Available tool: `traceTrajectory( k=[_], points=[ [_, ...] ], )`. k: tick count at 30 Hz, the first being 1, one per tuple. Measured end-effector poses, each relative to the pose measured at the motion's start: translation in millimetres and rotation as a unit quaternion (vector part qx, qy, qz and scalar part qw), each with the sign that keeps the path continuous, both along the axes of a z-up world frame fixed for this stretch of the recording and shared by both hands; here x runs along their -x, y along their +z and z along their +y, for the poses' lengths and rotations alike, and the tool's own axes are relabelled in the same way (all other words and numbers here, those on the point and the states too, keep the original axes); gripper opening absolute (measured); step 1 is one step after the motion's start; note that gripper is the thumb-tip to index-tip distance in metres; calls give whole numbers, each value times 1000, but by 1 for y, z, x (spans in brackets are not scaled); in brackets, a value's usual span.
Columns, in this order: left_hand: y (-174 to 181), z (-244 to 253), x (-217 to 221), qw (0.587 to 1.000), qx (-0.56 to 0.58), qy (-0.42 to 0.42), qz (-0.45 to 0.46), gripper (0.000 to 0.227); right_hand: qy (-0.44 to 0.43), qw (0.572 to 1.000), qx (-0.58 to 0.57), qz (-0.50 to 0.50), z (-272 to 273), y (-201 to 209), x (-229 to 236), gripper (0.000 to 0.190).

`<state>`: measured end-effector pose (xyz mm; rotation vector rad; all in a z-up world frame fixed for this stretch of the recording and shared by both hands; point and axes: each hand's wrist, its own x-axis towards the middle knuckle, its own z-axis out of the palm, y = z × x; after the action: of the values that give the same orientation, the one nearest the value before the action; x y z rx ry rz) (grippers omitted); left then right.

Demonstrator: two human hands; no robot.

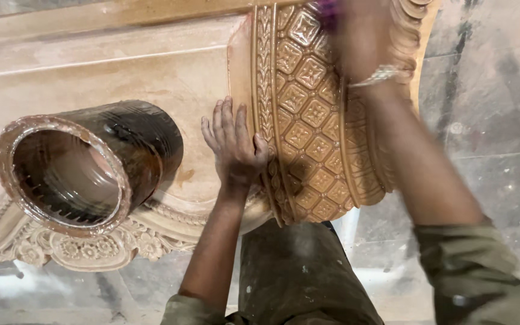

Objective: The person wipes the surface of a carved wooden furniture piece using a purple cloth. They repeatedly dip the cloth into a bucket of liquid and continue wiping different sections of the ornate carvings.

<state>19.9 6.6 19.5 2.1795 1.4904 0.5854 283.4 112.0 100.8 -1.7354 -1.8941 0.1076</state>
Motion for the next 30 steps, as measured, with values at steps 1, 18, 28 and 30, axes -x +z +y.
traceTrajectory(
  k=[1, 18, 28, 30],
  points=[
    [0, 0, 0, 1000, -2, 1, -8, 59, -36, 999, 1, 29, -12, 19, -28, 27],
    [0, 0, 0, 1000, -11, 5, -2, 57, -121, 807, 248, 523, 31, -26, 76, 16],
    [-2, 2, 1, 1000, -12, 2, -6, 56, -57, 988, 141, -37, -102, -3, 17, 39],
    [-2, 0, 2, 1000, -2, 2, -14, 58, -22, 982, 132, -132, -109, -13, 28, 44]
  ],
)
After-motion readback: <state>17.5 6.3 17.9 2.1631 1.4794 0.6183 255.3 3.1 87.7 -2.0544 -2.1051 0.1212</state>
